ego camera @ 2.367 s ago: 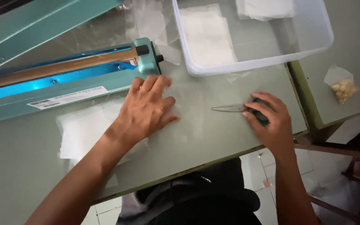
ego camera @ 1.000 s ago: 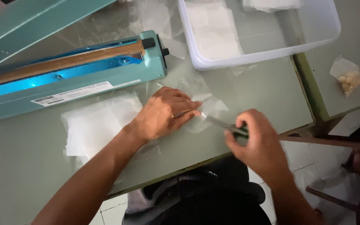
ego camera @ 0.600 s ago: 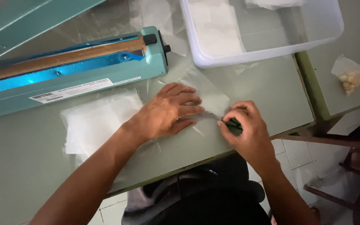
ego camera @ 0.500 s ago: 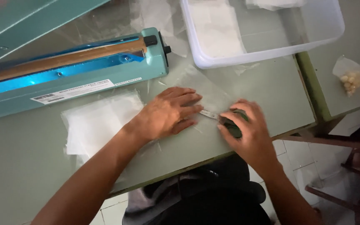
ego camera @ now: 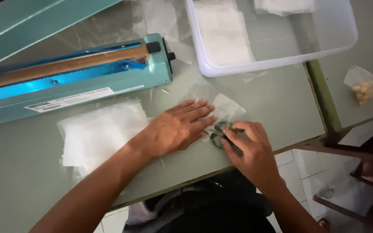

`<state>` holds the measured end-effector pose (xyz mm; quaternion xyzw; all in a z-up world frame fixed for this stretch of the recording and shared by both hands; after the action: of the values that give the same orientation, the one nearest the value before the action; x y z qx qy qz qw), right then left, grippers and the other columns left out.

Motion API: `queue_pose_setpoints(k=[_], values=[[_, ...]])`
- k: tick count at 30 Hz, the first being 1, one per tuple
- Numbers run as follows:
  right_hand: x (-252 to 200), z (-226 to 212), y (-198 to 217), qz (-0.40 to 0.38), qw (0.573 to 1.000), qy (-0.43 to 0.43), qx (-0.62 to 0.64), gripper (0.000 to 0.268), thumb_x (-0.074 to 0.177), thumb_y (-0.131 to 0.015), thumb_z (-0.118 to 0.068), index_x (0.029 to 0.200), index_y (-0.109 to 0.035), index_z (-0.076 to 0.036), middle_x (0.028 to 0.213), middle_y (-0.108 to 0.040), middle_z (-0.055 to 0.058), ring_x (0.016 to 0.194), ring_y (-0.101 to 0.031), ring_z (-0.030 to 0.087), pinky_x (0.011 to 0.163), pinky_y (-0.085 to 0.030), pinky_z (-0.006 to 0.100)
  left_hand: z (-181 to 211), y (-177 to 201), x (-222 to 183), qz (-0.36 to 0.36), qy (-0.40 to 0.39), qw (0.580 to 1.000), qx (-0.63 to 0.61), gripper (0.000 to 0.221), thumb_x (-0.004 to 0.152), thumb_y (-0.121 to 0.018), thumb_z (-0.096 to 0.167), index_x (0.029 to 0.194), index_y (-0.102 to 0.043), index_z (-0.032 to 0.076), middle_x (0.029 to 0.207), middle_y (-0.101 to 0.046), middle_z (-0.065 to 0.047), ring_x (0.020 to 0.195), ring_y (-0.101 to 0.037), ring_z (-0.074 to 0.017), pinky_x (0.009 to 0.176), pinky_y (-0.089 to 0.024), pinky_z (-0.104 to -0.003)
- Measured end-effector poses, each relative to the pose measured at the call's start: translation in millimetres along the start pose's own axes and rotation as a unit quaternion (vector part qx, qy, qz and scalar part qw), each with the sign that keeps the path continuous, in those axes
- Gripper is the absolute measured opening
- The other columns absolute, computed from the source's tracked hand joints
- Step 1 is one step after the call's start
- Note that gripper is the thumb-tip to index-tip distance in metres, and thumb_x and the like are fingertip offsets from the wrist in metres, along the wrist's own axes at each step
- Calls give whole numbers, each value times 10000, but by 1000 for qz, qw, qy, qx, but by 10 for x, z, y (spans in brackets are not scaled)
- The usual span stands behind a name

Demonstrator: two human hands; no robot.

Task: Cutting individual plastic bags from a larger plastic sheet using scissors at a packaging station.

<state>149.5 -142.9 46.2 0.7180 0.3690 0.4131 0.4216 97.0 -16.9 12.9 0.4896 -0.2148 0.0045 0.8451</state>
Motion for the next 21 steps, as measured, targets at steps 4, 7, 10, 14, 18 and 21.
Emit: queue_pose_setpoints(k=[4,7,10,14,18,21], values=[[66,-56,8,17,999,31,0,265,891,-797,-131,1155,-768,-118,1073,-649,34,1027,-690,271,878,-550,414,48,72,32,-9,9,1000,-23,516,1017,-626,321,1486,-541,122,1474,-585,-175,1399,-533,-355,1168,-411,-506],[113,-66,47,22,999,37,-14,217,868,-843,-138,1077,-784,-140,1020,-710,17,1049,-706,278,840,-535,422,84,1,16,-51,2,998,-26,529,1052,-544,333,1485,-513,29,1498,-539,-244,1433,-476,-401,1209,-325,-547],[159,-112,56,23,996,88,-7,219,877,-816,-89,1089,-774,-125,1089,-758,41,1060,-726,276,861,-568,400,59,-106,-35,-72,0,996,47,588,1052,-499,377,1571,-415,114,1613,-436,-139,1525,-356,-339,1270,-192,-516],[285,-31,78,16,997,68,38,217,897,-791,-47,1111,-756,-51,1122,-770,106,1088,-727,323,935,-566,448,105,-70,-36,-72,-1,996,50,558,1089,-378,305,1599,-348,83,1648,-381,-146,1544,-326,-324,1281,-171,-485],[371,9,117,28,995,47,78,253,889,-811,-45,1125,-744,15,1111,-761,165,1077,-730,350,954,-573,475,155,-44,-28,-80,2,997,-10,566,1086,-319,241,1596,-306,-4,1661,-313,-231,1559,-278,-355,1285,-147,-499],[302,185,31,39,997,10,69,271,865,-842,-90,1112,-758,-18,1057,-729,104,1018,-715,329,879,-590,448,192,-85,-62,-76,33,995,59,791,1010,-434,464,1620,-234,3,1702,-231,-194,1590,-207,-354,1307,-87,-492]])
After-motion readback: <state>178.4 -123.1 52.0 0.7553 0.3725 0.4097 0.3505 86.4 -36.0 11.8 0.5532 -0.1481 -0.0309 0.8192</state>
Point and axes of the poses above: each hand's wrist, its own x-axis towards the middle knuckle, its own y-axis out of the back of the hand, z = x × y, the point moved 10 cm from there along x, towards the middle knuckle
